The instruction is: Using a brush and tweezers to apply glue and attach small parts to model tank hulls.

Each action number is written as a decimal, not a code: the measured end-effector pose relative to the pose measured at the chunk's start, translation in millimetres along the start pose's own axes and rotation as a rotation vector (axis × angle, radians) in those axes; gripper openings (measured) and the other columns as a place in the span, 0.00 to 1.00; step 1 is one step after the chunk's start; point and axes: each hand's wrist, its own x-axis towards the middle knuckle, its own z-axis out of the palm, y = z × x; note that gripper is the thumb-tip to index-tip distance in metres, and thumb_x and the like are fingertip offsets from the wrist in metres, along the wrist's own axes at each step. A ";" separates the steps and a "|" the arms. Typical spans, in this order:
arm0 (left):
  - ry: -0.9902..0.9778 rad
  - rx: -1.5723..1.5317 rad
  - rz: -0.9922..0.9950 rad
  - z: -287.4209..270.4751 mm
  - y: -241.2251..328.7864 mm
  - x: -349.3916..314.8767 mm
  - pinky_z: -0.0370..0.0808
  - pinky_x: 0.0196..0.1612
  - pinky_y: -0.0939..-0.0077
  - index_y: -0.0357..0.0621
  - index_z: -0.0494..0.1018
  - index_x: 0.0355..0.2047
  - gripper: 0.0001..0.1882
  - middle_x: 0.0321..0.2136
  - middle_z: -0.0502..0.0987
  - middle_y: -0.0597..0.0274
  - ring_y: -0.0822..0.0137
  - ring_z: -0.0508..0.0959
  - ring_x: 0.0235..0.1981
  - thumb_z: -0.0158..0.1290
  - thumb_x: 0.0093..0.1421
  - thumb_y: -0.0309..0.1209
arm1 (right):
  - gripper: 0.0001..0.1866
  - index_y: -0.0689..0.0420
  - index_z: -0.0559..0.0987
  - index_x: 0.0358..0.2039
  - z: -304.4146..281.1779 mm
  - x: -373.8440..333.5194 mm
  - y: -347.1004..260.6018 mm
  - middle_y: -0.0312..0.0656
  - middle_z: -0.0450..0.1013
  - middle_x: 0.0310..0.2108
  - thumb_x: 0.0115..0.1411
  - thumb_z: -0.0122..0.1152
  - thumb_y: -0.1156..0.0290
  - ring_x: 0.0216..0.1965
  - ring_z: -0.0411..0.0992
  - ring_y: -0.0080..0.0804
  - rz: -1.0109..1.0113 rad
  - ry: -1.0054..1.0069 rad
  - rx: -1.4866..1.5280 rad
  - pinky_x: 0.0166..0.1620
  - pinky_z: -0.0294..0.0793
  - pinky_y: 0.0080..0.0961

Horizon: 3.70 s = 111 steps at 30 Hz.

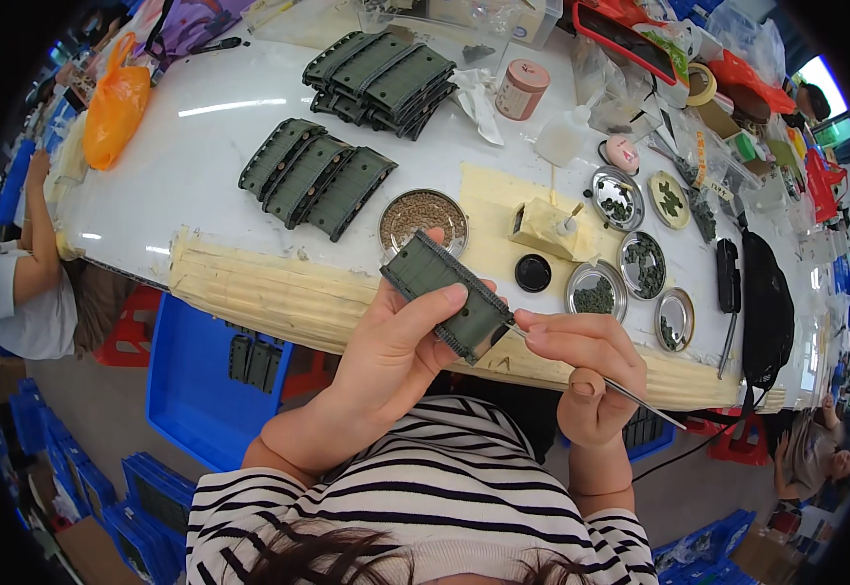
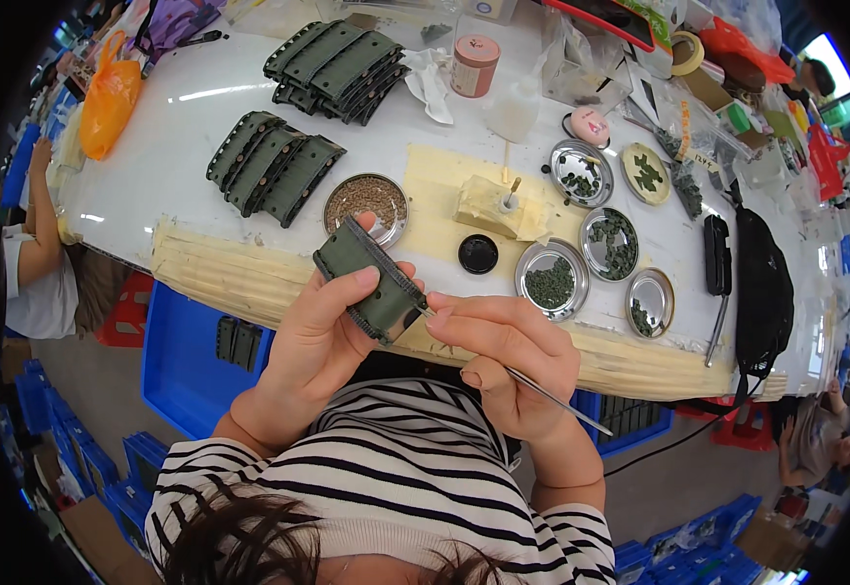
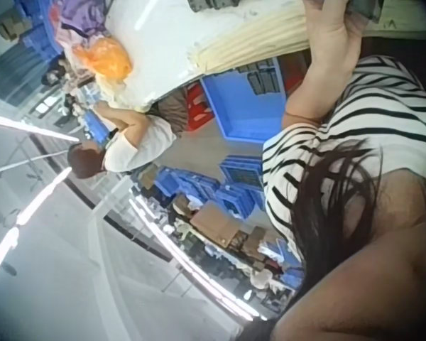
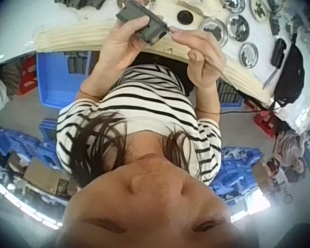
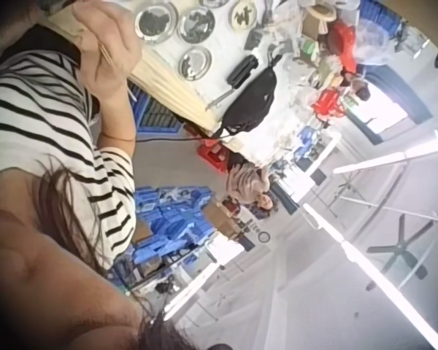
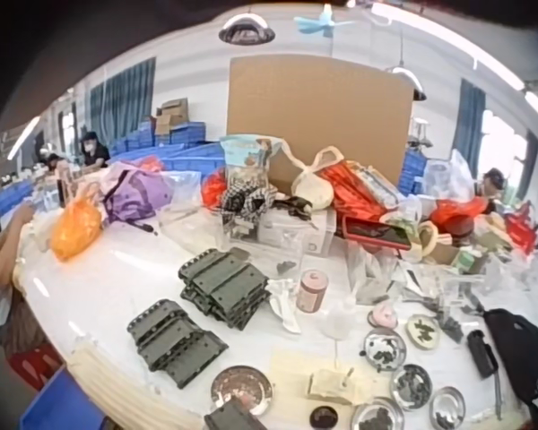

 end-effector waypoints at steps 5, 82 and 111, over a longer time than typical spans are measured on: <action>0.023 0.024 0.024 2.9 -1.2 -1.7 0.76 0.50 0.67 0.53 0.55 0.62 0.28 0.44 0.74 0.53 0.61 0.76 0.47 0.49 0.62 0.26 | 0.12 0.63 0.81 0.38 -0.3 -0.3 -1.8 0.49 0.78 0.38 0.58 0.57 0.69 0.36 0.77 0.36 0.008 -0.016 -0.061 0.38 0.76 0.24; -0.039 -0.128 -0.108 5.7 -4.1 -2.6 0.76 0.49 0.68 0.54 0.55 0.61 0.27 0.46 0.73 0.54 0.64 0.76 0.47 0.48 0.63 0.25 | 0.17 0.67 0.77 0.41 1.6 -9.9 5.5 0.49 0.73 0.39 0.60 0.58 0.64 0.43 0.76 0.51 -0.334 -0.039 -0.175 0.43 0.80 0.35; -0.124 -0.184 -0.117 3.4 -8.9 0.0 0.76 0.50 0.67 0.53 0.56 0.60 0.27 0.46 0.73 0.52 0.65 0.76 0.47 0.49 0.63 0.24 | 0.28 0.67 0.76 0.41 13.9 -21.5 16.3 0.49 0.71 0.38 0.64 0.46 0.50 0.44 0.75 0.51 -0.335 0.130 -0.033 0.43 0.79 0.36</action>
